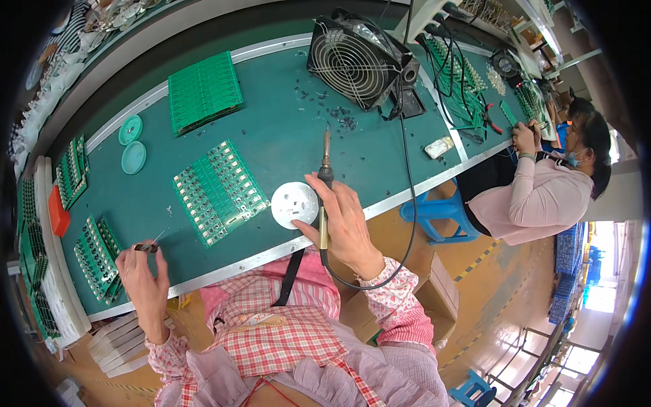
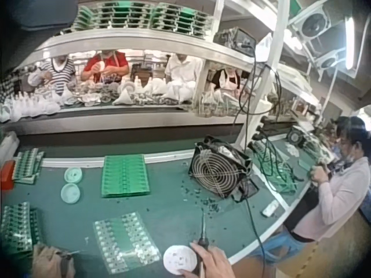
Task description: The person solders components onto rectangular circuit board panels and a circular circuit board using a soldering iron and solder wire.
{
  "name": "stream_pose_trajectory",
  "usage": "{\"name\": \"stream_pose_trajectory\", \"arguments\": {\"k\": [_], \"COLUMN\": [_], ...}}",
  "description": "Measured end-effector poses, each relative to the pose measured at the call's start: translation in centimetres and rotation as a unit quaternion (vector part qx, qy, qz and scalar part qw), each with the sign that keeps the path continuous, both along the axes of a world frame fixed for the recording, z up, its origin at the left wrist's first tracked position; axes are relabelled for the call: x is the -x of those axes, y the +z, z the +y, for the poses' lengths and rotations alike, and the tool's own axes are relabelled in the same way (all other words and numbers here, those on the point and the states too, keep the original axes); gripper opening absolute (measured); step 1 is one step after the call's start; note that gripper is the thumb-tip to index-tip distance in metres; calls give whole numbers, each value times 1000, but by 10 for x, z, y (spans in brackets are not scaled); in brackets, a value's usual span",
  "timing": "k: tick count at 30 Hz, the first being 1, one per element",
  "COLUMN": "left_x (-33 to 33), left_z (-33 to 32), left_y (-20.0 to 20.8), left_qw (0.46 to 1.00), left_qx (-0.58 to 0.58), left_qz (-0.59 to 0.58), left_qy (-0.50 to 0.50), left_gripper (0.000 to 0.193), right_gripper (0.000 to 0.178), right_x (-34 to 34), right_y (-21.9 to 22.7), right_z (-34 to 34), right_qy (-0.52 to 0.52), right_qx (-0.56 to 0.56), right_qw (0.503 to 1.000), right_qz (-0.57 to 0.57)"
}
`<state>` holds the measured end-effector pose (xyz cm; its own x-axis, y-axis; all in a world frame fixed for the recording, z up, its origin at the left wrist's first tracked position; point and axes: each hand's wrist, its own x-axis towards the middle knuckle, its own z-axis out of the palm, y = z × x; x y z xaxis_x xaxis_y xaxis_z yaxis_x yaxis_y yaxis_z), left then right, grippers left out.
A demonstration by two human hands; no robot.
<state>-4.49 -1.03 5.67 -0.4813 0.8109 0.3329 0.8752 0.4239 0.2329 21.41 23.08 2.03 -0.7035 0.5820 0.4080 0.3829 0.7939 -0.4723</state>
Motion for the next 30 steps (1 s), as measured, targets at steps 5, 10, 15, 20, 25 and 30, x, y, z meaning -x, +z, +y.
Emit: {"name": "stream_pose_trajectory", "arguments": {"k": [5,10,15,20,25,30], "left_x": [9,-10,-52,-89,-120,-103], "left_z": [-19,6,59,129,153,173], "left_y": [-1,6,1,-16,-30,-28], "left_qw": [979,984,995,977,975,940], "left_qx": [174,95,-44,-88,-10,-8], "left_qz": [51,107,-88,-130,-64,-92], "left_qy": [98,107,-25,-146,-211,-328], "left_gripper": [17,12,10,9,37,47], "right_gripper": [80,72,68,70,75,72], "right_x": [1,7,13,4,-4,-15], "right_y": [-1,-10,-15,-21,-18,-23], "right_z": [0,-10,-19,-22,-22,-16], "right_qy": [36,-43,-107,-117,-121,-118], "right_qx": [12,-24,-27,-12,16,49], "right_qw": [999,999,994,991,990,988], "right_qz": [20,-1,26,66,70,88]}}
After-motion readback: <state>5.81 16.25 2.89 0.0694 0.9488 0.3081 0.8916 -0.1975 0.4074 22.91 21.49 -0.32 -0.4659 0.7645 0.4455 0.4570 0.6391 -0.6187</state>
